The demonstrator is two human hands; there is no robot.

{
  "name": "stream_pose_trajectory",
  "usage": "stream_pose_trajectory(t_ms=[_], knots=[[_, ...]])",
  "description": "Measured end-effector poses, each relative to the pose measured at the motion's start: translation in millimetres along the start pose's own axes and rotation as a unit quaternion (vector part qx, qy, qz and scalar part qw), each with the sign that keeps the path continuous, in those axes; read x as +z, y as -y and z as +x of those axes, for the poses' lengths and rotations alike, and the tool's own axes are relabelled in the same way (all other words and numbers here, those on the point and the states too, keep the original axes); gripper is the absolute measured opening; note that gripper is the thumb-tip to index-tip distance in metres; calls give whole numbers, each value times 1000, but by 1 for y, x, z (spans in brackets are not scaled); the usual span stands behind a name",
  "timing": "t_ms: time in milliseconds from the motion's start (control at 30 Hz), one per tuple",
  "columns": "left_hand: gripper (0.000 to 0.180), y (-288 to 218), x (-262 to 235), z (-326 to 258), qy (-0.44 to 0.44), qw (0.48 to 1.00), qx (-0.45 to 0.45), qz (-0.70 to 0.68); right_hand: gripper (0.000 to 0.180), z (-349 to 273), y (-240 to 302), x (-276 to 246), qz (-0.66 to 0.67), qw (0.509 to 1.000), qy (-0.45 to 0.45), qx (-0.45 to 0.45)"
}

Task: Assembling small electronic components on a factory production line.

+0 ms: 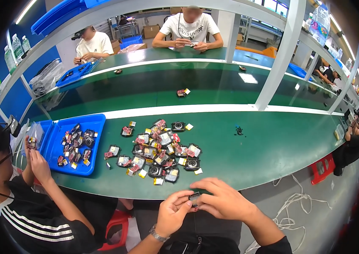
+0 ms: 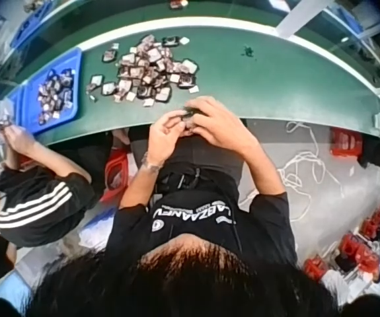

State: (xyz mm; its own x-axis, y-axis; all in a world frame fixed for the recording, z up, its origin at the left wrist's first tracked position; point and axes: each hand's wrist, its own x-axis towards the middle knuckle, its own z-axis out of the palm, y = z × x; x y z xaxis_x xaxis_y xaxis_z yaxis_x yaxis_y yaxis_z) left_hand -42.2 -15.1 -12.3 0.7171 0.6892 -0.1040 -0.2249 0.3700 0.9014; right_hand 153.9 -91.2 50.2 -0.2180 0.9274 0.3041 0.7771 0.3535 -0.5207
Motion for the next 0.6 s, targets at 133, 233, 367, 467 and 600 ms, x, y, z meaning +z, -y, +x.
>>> stream_pose_trajectory(t_ms=[133,233,367,467,600], knots=[[29,-1,-1,2,-6,1000,1,-24,21,-2,-5,12,-2,1000,-11,-6],[26,4,-9,-1,12,1000,12,-8,14,-4,-4,19,65,996,-57,12],[23,11,-18,-4,49,997,42,-36,10,-5,1,24,104,989,-90,50],[21,9,-18,-6,60,996,50,-32,11,-6,4,27,109,987,-101,63],[20,14,-22,-7,57,997,53,-8,12,-5,7,30,117,985,-106,65]])
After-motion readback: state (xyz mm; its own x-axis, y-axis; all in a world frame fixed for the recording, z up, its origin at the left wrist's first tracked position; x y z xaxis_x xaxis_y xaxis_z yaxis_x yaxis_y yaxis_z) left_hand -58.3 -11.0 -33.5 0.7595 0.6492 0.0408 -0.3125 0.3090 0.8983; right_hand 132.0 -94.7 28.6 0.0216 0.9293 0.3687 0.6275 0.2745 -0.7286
